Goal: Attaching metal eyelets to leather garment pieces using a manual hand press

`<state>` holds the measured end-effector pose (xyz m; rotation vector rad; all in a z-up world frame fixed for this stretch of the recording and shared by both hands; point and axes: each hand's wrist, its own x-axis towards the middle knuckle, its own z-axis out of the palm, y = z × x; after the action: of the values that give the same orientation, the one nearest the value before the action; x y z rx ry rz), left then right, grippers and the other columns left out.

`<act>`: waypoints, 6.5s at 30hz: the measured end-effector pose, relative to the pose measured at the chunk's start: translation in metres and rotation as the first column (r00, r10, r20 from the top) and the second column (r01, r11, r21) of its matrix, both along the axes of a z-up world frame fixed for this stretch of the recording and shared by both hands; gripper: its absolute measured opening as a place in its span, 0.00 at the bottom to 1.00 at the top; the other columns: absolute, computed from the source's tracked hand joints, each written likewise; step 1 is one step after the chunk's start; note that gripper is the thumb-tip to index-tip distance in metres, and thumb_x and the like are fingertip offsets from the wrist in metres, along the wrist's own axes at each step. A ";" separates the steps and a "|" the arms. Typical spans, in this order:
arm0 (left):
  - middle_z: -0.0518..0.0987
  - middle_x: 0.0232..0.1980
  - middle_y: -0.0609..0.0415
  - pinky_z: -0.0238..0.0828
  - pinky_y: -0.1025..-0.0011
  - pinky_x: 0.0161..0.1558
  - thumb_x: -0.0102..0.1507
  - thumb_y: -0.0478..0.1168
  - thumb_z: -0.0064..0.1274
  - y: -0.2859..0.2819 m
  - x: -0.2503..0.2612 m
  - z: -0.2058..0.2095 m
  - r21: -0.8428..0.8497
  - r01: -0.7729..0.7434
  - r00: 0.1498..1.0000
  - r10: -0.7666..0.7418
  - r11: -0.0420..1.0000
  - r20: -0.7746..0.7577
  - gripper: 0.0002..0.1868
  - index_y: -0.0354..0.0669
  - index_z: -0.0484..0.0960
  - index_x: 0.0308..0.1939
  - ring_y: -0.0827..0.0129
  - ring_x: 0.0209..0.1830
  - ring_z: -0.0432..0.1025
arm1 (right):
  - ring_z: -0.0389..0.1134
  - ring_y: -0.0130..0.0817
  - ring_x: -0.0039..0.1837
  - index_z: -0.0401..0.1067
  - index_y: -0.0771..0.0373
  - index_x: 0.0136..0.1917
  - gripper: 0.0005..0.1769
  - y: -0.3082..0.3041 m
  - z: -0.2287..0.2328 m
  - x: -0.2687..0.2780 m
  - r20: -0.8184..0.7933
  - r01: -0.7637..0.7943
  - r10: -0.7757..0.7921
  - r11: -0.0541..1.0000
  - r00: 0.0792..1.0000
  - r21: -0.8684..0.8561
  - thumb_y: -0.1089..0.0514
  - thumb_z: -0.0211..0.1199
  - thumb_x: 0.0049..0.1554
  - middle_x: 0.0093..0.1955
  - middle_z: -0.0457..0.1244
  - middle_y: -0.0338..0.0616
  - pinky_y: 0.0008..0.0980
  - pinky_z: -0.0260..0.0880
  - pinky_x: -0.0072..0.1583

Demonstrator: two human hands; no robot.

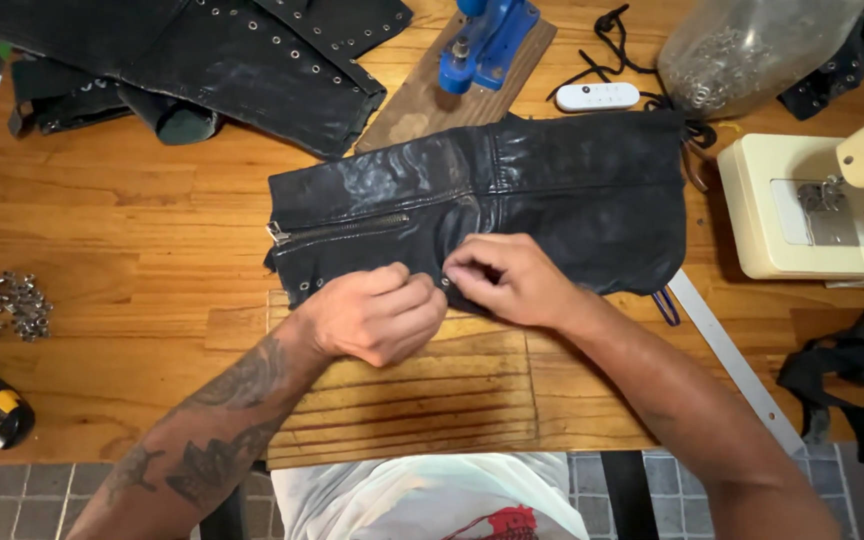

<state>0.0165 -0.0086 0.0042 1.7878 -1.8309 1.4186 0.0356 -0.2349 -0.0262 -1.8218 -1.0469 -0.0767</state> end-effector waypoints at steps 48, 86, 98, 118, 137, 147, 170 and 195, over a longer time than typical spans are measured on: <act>0.75 0.36 0.44 0.75 0.58 0.45 0.75 0.35 0.32 -0.009 -0.002 -0.043 -0.073 -0.103 0.960 0.080 0.992 -0.269 0.20 0.35 0.81 0.38 0.53 0.36 0.75 | 0.68 0.42 0.36 0.71 0.62 0.48 0.07 -0.017 0.012 0.004 -0.385 -0.291 0.195 0.933 0.902 -0.211 0.58 0.67 0.59 0.34 0.65 0.51 0.43 0.70 0.42; 0.70 0.30 0.46 0.68 0.65 0.34 0.74 0.32 0.38 -0.001 0.002 -0.030 -0.111 -0.121 0.985 0.105 0.986 -0.140 0.17 0.34 0.80 0.33 0.58 0.25 0.66 | 0.70 0.32 0.34 0.80 0.61 0.45 0.05 -0.019 -0.006 -0.006 -0.064 -0.043 0.048 0.997 0.997 0.070 0.59 0.72 0.56 0.39 0.70 0.42 0.30 0.73 0.39; 0.68 0.31 0.49 0.66 0.67 0.35 0.75 0.35 0.38 -0.005 -0.003 -0.023 -0.037 -0.091 0.962 0.079 0.995 -0.260 0.16 0.37 0.79 0.36 0.59 0.27 0.65 | 0.74 0.47 0.46 0.80 0.53 0.49 0.06 -0.208 -0.034 0.102 0.409 0.951 -0.859 0.284 0.308 -0.119 0.56 0.76 0.61 0.40 0.71 0.42 0.41 0.74 0.48; 0.67 0.35 0.57 0.63 0.62 0.38 0.63 0.45 0.49 -0.006 0.024 -0.137 0.066 -0.086 0.875 0.107 0.994 -0.473 0.09 0.49 0.68 0.33 0.60 0.36 0.67 | 0.72 0.52 0.50 0.80 0.53 0.45 0.14 0.117 0.070 0.038 0.517 0.732 -0.518 0.487 0.682 -0.477 0.43 0.70 0.61 0.40 0.68 0.46 0.52 0.71 0.50; 0.74 0.32 0.65 0.70 0.68 0.37 0.65 0.55 0.44 0.066 0.011 -0.142 -0.173 -0.502 0.813 0.394 0.847 -0.428 0.13 0.58 0.75 0.32 0.69 0.35 0.74 | 0.71 0.45 0.53 0.77 0.45 0.49 0.06 0.450 -0.048 0.047 0.415 -0.097 0.369 0.832 0.831 -0.546 0.52 0.61 0.59 0.47 0.67 0.34 0.41 0.75 0.53; 0.75 0.29 0.70 0.73 0.67 0.35 0.62 0.56 0.44 0.055 -0.007 -0.074 -0.019 -0.549 0.748 0.481 0.835 -0.458 0.12 0.62 0.74 0.28 0.73 0.34 0.75 | 0.71 0.46 0.52 0.74 0.51 0.45 0.13 0.392 -0.002 0.049 0.385 0.014 0.327 0.747 0.863 -0.665 0.45 0.54 0.64 0.47 0.65 0.37 0.45 0.75 0.53; 0.68 0.30 0.51 0.63 0.66 0.30 0.74 0.35 0.36 0.008 0.002 -0.021 -0.067 -0.008 0.974 -0.007 0.998 -0.225 0.20 0.42 0.74 0.28 0.61 0.25 0.63 | 0.66 0.23 0.33 0.83 0.56 0.37 0.04 0.000 0.050 0.029 -0.538 -0.058 -0.232 0.882 0.810 -0.468 0.55 0.75 0.49 0.26 0.67 0.36 0.26 0.66 0.39; 0.78 0.37 0.44 0.71 0.65 0.36 0.72 0.34 0.47 0.005 -0.009 -0.008 -0.263 -0.142 0.960 0.068 0.954 -0.273 0.10 0.32 0.83 0.42 0.56 0.31 0.73 | 0.66 0.23 0.30 0.79 0.66 0.40 0.10 0.006 0.015 0.032 -0.770 0.011 -0.132 0.987 0.625 -0.160 0.67 0.78 0.45 0.27 0.63 0.35 0.17 0.65 0.34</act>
<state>0.0075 -0.0037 -0.0037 1.8446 -1.3486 1.3253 0.0673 -0.2290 -0.0111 -1.7344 -0.3424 0.7168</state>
